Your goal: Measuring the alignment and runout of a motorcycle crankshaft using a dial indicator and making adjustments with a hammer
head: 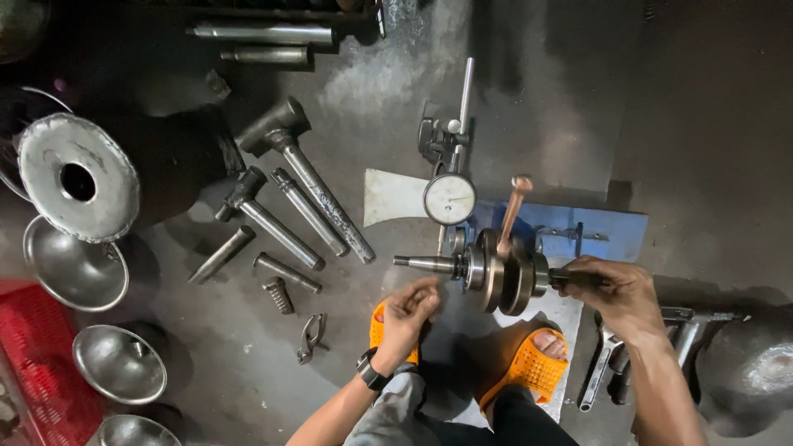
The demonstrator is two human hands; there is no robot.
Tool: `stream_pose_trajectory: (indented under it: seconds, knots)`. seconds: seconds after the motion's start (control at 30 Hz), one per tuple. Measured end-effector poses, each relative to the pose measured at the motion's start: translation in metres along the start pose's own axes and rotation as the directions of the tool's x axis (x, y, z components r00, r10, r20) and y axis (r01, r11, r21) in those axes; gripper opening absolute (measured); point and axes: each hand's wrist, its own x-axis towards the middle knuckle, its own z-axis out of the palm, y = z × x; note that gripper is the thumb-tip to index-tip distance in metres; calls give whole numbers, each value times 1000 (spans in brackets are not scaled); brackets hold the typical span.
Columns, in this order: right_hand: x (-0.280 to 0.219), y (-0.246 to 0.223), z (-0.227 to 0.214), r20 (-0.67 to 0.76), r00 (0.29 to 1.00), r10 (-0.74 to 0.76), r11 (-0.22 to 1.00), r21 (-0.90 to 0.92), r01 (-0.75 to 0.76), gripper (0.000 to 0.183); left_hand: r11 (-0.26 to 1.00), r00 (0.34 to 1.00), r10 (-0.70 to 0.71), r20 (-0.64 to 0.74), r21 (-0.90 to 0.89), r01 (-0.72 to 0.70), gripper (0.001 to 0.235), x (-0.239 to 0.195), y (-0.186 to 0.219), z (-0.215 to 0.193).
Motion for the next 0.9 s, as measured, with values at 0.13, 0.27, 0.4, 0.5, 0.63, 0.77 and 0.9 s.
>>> stream_pose_trajectory:
  seconds: [0.13,0.27,0.4,0.5,0.63,0.77,0.9]
  knots:
    - [-1,-9,1,-28,997,-72,987,-144,68,32,970,979,-196,-62,133,203,30,-9,-15,-9]
    - [-5,-17,1,-27,994,108,991,-83,-110,42,963,983,-181,-10,202,179,30,-9,-20,-11]
    - [-1,-36,2,36,965,258,963,73,-260,60,966,975,-224,-6,128,223,30,-6,-23,-9]
    - [1,-18,0,44,948,315,902,298,-313,53,963,978,-209,-20,167,210,30,-4,-19,-6]
    - [4,-1,0,6,968,252,949,196,-248,27,968,977,-213,-23,132,214,31,-5,-21,-7]
    - [0,-2,5,-80,990,117,992,-45,-121,15,964,970,-240,-46,107,244,30,-6,-24,-9]
    - [-2,12,2,-55,995,86,991,106,-79,11,967,974,-223,-34,118,225,30,-7,-22,-9]
